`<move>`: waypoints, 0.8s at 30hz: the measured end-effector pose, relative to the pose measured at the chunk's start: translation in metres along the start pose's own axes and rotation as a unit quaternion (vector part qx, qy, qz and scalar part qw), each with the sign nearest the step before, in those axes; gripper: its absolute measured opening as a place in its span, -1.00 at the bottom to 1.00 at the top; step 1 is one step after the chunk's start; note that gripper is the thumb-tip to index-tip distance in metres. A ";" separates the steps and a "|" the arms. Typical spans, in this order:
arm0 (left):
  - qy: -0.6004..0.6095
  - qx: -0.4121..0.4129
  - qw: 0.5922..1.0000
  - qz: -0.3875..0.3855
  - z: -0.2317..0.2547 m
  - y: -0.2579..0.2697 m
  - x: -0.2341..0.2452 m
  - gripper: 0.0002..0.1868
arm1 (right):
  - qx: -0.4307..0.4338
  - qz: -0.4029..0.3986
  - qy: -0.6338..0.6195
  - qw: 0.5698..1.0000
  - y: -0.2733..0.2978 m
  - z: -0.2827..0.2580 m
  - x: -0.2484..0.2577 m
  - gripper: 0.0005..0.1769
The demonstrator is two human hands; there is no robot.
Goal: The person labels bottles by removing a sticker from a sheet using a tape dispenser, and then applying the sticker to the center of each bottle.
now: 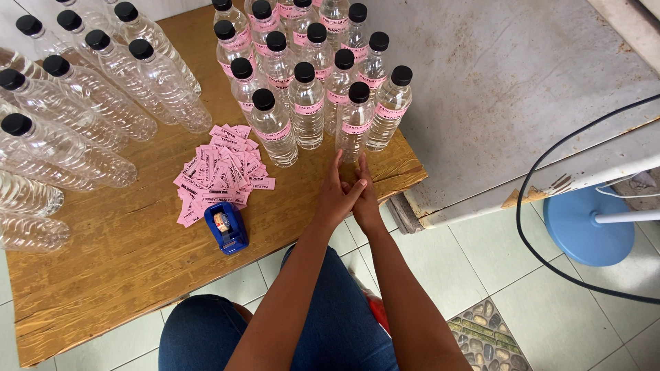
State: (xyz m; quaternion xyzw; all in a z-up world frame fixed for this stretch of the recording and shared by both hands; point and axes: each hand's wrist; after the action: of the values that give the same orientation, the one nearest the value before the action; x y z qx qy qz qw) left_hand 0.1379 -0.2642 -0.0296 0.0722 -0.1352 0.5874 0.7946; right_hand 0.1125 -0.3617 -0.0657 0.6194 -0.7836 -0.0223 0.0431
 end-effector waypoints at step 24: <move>0.030 0.017 0.999 -0.009 -0.009 0.006 0.004 -0.06 | -0.015 0.008 -0.025 1.000 0.011 -0.025 -0.007 -0.02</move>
State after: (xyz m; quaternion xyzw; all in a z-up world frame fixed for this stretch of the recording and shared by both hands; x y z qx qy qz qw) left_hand 0.1343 -0.2566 -0.0378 0.0691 -0.1003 0.5846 0.8021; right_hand 0.1061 -0.3522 -0.0406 0.6114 -0.7891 -0.0492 0.0329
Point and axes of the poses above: each hand's wrist, its own y-axis away from the middle knuckle, its own x-axis out of the back of the hand, z = x × y, and after that the axes turned 3 degrees about -x, right-handed
